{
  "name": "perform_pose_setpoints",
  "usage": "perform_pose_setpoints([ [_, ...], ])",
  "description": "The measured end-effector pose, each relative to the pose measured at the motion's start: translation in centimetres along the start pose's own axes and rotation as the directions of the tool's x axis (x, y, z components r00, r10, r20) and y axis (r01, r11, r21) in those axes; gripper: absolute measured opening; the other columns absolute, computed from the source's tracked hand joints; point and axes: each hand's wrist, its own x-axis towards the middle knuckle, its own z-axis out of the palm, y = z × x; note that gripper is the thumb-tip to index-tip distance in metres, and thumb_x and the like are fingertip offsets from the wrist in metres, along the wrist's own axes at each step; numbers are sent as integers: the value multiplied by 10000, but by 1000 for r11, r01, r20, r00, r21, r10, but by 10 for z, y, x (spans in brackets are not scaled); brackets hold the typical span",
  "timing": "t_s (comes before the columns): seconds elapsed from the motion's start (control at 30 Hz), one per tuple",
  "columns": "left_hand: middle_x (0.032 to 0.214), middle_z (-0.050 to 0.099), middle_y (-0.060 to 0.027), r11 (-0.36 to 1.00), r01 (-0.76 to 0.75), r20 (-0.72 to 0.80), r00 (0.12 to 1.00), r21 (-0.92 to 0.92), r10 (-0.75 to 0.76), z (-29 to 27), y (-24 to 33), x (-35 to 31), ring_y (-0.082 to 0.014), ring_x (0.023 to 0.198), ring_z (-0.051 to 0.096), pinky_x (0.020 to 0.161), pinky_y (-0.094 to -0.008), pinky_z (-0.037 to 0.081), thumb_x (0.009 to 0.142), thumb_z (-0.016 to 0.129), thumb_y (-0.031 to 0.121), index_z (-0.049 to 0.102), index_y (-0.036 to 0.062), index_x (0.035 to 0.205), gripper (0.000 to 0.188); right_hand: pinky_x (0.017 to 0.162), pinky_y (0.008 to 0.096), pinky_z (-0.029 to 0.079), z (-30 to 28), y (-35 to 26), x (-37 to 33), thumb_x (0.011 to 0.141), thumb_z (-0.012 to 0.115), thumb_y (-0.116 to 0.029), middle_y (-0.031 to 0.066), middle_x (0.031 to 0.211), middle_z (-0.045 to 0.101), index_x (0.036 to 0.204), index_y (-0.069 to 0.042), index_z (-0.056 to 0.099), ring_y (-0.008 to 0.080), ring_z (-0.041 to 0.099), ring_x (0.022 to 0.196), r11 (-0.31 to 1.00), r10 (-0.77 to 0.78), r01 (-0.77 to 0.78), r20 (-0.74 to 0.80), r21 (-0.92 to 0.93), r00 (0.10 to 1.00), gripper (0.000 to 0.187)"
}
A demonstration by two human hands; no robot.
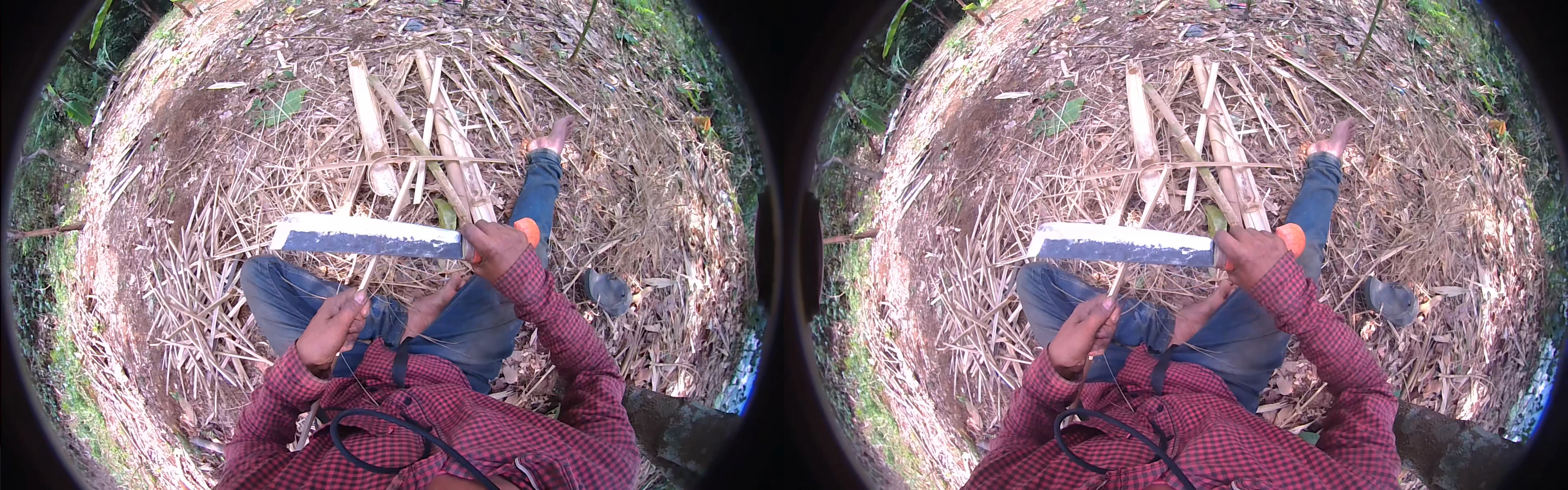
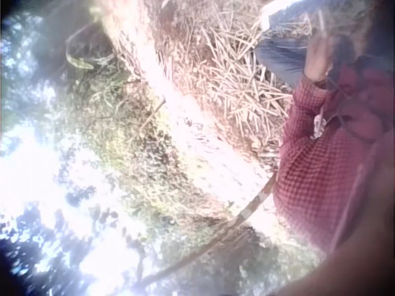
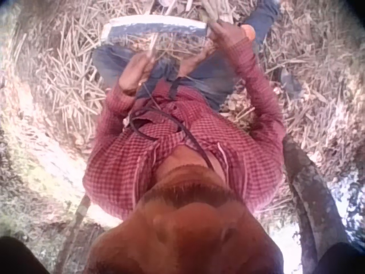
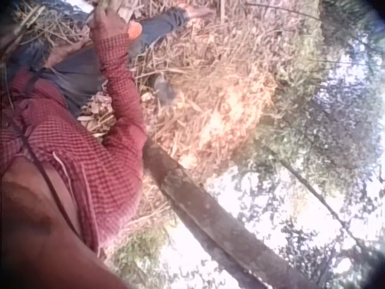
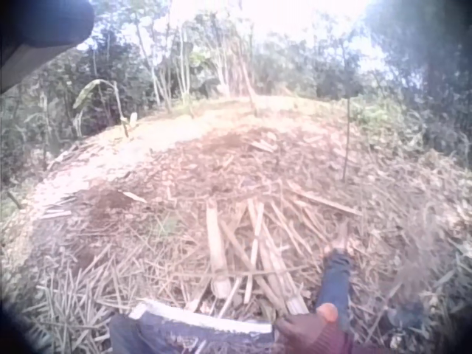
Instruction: The person sits on the ground and uses a machete to split bamboo stalks into thin strips. They hold the bamboo with one hand and strike it with the machete in the other, repeatedly processing the material into smaller pieces.
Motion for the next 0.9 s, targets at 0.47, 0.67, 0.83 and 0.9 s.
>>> perform_pose_setpoints([
  [0.47, 605, 421, 8, 977, -211, -52, 976, -5, 210, -1, 0, 8, -52, 424, 370, 369, -180, 293, 956, 402, 217, 435, -1, 1181, 315, 626, 381, 505, -7, 22, -26, 675, 680, -145, 146, 787, 629, 999, -89, 543, 325, 629, 737, 931, 311, -266, -160, 252, 937, 356],
  [0.67, 613, 419, 14, 983, -185, -25, 982, 3, 185, -3, 5, 26, -43, 424, 346, 372, -188, 274, 942, 432, 184, 441, -11, 1110, 258, 604, 382, 483, 0, -20, -27, 626, 692, -106, 88, 799, 581, 991, -83, 521, 299, 606, 731, 979, 15, -12, -13, 201, 1000, 404],
  [0.83, 599, 389, 45, 984, -166, -40, 985, 59, 168, 6, 1, 20, -24, 424, 305, 387, -188, 230, 925, 480, 224, 496, 10, 915, 215, 597, 384, 470, 1, -30, -14, 617, 688, -104, 72, 765, 548, 942, -80, 503, 289, 595, 716, 985, -81, 70, 64, 159, 995, 375],
  [0.9, 602, 385, 52, 983, -169, -46, 984, 70, 173, 9, 5, 14, -18, 433, 305, 392, -186, 220, 919, 492, 233, 501, 18, 866, 221, 599, 383, 469, 4, -28, -12, 616, 690, -112, 69, 764, 546, 925, -82, 500, 278, 597, 721, 990, -69, 59, 80, 126, 994, 364],
])
